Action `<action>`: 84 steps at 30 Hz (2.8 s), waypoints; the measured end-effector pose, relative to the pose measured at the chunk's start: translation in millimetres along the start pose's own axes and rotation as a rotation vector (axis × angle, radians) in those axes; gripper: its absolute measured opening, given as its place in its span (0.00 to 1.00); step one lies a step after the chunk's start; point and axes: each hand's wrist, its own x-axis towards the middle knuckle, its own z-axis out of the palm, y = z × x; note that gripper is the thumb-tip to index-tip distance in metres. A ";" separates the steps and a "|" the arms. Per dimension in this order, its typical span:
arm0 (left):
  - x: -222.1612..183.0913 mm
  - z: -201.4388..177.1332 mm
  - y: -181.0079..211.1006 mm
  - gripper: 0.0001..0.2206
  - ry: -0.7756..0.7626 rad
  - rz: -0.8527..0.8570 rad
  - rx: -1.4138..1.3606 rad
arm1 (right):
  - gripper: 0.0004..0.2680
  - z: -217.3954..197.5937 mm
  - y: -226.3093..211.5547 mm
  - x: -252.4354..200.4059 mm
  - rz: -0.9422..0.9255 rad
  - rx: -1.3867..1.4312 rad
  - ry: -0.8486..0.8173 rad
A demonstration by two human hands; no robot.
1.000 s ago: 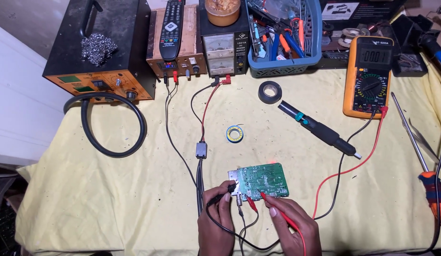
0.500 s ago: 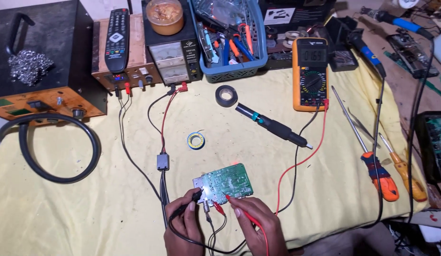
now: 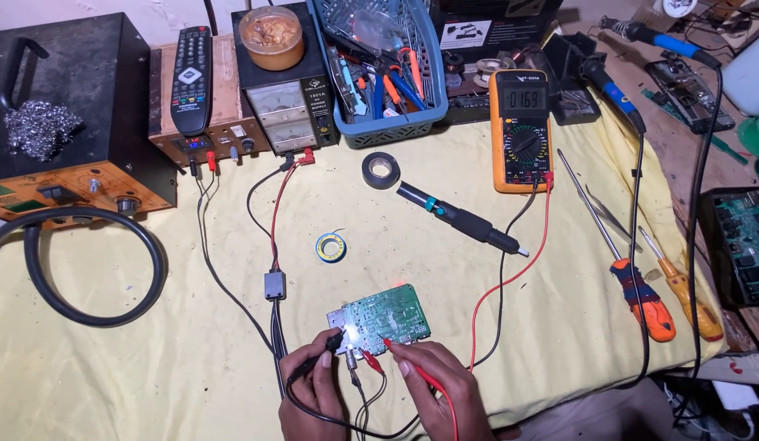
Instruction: Testing a circuit board using a multimeter and adjusting a power supply unit.
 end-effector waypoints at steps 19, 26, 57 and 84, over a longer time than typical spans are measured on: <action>2.4 -8.5 17.3 0.09 -0.107 -0.062 0.037 | 0.11 5.4 5.4 -4.3 0.093 -0.011 0.021; 1.9 -8.5 14.4 0.10 -0.114 -0.009 0.029 | 0.11 4.1 11.7 -7.4 0.069 -0.027 -0.013; 3.0 -16.8 21.0 0.11 -0.177 -0.011 0.053 | 0.06 2.4 16.3 12.5 -0.264 -0.613 -0.045; 3.8 -14.7 19.7 0.12 -0.156 0.000 0.064 | 0.06 3.4 20.1 11.2 -0.228 -0.633 -0.050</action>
